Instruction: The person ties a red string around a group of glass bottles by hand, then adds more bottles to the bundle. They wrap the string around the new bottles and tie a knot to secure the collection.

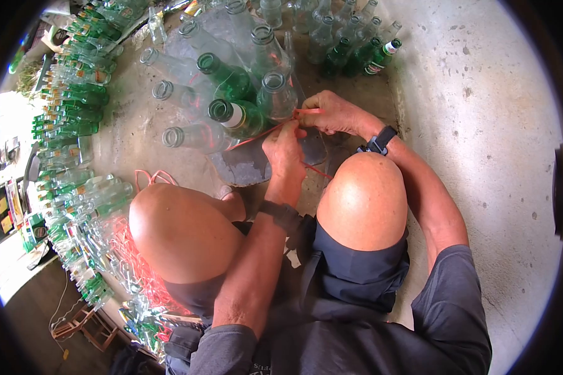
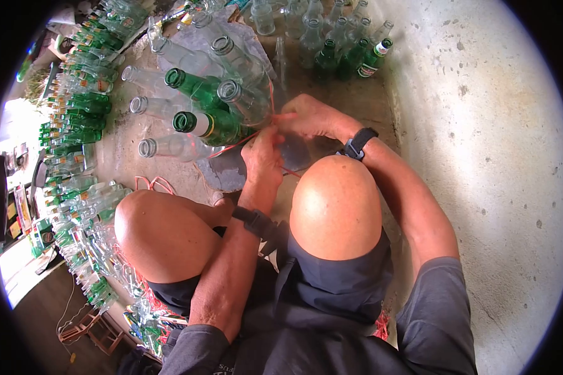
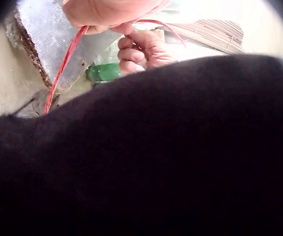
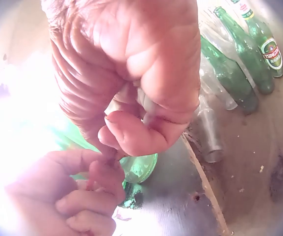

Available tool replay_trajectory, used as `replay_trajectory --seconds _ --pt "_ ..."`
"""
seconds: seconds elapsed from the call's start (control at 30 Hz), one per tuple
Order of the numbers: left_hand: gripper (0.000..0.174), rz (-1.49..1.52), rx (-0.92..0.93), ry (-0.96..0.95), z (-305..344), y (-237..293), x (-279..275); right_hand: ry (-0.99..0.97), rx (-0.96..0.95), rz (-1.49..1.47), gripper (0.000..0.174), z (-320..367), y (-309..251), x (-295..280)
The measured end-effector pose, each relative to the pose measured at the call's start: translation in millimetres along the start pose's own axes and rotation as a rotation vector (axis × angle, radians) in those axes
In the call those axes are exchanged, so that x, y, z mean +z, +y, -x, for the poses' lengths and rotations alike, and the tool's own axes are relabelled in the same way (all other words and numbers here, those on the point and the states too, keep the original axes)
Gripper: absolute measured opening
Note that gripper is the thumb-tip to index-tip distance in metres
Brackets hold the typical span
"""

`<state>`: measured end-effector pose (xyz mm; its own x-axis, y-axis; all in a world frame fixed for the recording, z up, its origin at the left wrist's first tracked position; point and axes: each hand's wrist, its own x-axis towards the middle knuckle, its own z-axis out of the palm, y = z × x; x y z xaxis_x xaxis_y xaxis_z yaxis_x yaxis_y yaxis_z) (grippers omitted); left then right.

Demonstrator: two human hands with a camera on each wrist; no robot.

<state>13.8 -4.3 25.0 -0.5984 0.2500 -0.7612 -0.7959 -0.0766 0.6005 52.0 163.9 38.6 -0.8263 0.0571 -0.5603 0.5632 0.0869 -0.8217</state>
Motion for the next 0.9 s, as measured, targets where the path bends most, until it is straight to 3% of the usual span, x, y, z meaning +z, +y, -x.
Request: replay_trajectory --seconds 0.13,0.2,0.23,0.43,0.5,0.73,0.9 --pt "0.022 -0.053 0.094 -0.008 -6 -7 4 0.04 -0.001 0.098 0.015 1 -3 1" --pt "0.022 -0.026 0.142 -0.007 -8 -11 5 0.134 -0.26 0.244 0.015 -8 9 4" --pt "0.022 -0.01 0.146 -0.03 -10 -13 3 0.133 -0.26 0.243 0.015 -8 10 4" --pt "0.023 0.088 0.084 -0.027 -5 -8 3 0.13 -0.219 0.213 0.014 -2 5 7" --pt "0.024 0.111 0.067 -0.025 -7 -9 3 0.068 -0.082 0.044 0.012 0 1 7" --pt "0.02 0.138 -0.042 -0.056 -5 -2 3 0.09 -0.036 -0.083 0.012 1 1 9" --pt "0.02 0.155 -0.109 -0.046 -11 0 0 -0.041 0.049 -0.191 0.019 -3 14 1"
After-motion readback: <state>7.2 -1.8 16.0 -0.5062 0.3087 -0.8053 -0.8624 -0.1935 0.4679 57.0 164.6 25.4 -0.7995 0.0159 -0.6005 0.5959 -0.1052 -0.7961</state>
